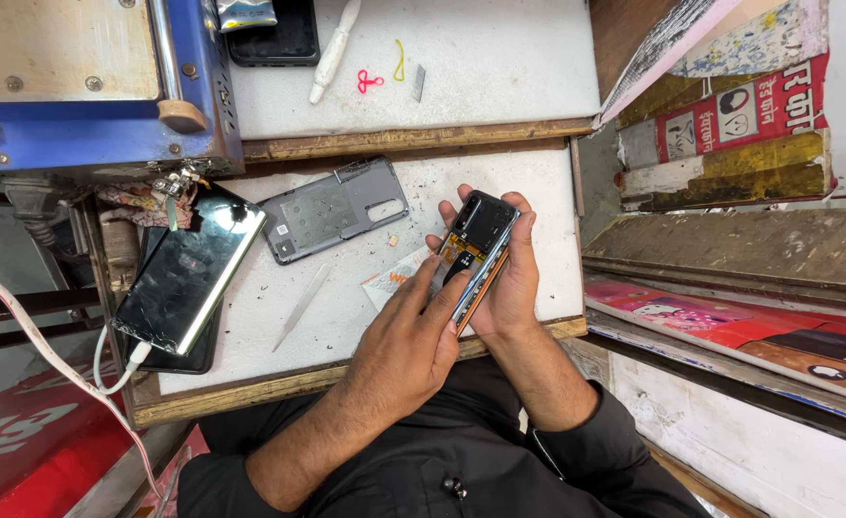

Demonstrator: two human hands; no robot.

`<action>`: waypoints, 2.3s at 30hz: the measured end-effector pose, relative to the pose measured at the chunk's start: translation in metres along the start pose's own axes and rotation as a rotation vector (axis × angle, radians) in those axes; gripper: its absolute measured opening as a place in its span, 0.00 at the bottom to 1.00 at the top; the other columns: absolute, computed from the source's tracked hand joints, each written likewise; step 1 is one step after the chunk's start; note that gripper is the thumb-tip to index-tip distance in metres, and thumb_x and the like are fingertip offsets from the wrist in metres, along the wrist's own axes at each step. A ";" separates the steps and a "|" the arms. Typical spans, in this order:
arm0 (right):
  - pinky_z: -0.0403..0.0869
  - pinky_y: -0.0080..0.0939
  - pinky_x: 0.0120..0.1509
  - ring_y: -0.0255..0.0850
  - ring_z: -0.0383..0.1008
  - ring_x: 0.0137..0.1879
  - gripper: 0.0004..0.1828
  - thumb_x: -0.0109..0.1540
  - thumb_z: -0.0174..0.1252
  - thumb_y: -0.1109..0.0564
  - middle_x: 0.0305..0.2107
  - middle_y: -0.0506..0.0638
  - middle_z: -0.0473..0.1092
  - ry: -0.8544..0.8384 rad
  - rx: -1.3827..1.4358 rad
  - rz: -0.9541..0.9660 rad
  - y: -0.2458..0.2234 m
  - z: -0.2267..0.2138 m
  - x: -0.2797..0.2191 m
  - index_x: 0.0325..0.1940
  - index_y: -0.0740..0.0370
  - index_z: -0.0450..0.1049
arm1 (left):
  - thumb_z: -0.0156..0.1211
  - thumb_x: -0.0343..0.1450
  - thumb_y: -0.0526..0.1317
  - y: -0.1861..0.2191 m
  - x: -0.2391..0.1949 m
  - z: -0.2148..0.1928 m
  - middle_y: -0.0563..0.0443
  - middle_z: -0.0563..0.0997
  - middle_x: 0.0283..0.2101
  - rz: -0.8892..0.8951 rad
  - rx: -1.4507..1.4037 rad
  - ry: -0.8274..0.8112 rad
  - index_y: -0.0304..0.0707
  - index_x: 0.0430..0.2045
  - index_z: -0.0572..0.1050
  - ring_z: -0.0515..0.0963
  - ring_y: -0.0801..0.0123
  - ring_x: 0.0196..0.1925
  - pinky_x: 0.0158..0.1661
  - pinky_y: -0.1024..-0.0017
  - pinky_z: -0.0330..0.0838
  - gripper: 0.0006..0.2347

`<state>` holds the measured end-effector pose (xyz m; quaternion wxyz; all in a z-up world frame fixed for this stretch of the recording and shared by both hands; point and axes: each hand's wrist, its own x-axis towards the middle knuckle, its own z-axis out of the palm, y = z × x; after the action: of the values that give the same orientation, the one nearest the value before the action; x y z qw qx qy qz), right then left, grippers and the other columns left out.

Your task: The person works on a disassembled smartphone at a cluttered workbench, repeatedly opening and closing the back cover and adjusting internal components. The person also briefly handles a second damaged phone and a charging cable.

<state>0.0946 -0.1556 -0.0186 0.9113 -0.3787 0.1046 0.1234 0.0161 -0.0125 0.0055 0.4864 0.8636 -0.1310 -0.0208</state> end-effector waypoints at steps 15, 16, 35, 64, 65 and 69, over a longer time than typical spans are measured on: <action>0.71 0.67 0.69 0.57 0.65 0.70 0.23 0.72 0.36 0.34 0.63 0.60 0.62 0.001 -0.017 -0.011 -0.002 0.010 -0.003 0.62 0.46 0.62 | 0.56 0.73 0.38 -0.006 0.005 -0.013 0.23 0.64 0.68 -0.067 -0.204 0.046 0.27 0.70 0.52 0.68 0.36 0.69 0.65 0.50 0.65 0.30; 0.71 0.67 0.69 0.58 0.65 0.70 0.23 0.72 0.36 0.34 0.64 0.60 0.62 -0.013 -0.011 -0.011 -0.002 0.010 -0.004 0.62 0.46 0.62 | 0.56 0.73 0.38 -0.008 0.004 -0.012 0.23 0.64 0.69 -0.059 -0.220 0.044 0.26 0.70 0.52 0.67 0.36 0.70 0.66 0.50 0.63 0.30; 0.72 0.69 0.67 0.61 0.64 0.71 0.25 0.71 0.34 0.29 0.66 0.61 0.61 -0.055 0.013 0.015 -0.002 0.013 -0.004 0.59 0.44 0.63 | 0.54 0.75 0.42 -0.012 -0.005 -0.019 0.30 0.71 0.65 -0.040 -0.197 0.054 0.30 0.69 0.58 0.73 0.42 0.64 0.64 0.52 0.67 0.27; 0.77 0.68 0.61 0.58 0.70 0.67 0.25 0.72 0.37 0.29 0.67 0.64 0.63 -0.159 -0.128 0.002 0.000 0.012 -0.013 0.60 0.44 0.64 | 0.59 0.66 0.32 -0.013 -0.008 -0.031 0.39 0.82 0.37 -0.199 -0.029 0.092 0.33 0.46 0.75 0.83 0.47 0.38 0.39 0.55 0.79 0.14; 0.77 0.68 0.60 0.59 0.70 0.67 0.25 0.72 0.36 0.29 0.67 0.65 0.63 -0.156 -0.149 -0.004 0.001 0.013 -0.013 0.60 0.45 0.63 | 0.59 0.66 0.32 -0.014 -0.008 -0.030 0.38 0.82 0.37 -0.198 -0.022 0.089 0.32 0.46 0.75 0.83 0.46 0.38 0.39 0.54 0.79 0.14; 0.77 0.68 0.60 0.60 0.70 0.67 0.25 0.73 0.36 0.30 0.67 0.66 0.62 -0.172 -0.182 -0.011 0.002 0.017 -0.014 0.60 0.47 0.62 | 0.58 0.66 0.33 -0.017 -0.008 -0.028 0.37 0.82 0.36 -0.210 -0.001 0.070 0.29 0.49 0.74 0.84 0.47 0.37 0.39 0.54 0.79 0.16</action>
<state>0.0820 -0.1440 -0.0042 0.8794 -0.4485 0.0122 0.1593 0.0171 0.0214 0.0048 0.4865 0.8724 -0.0228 -0.0416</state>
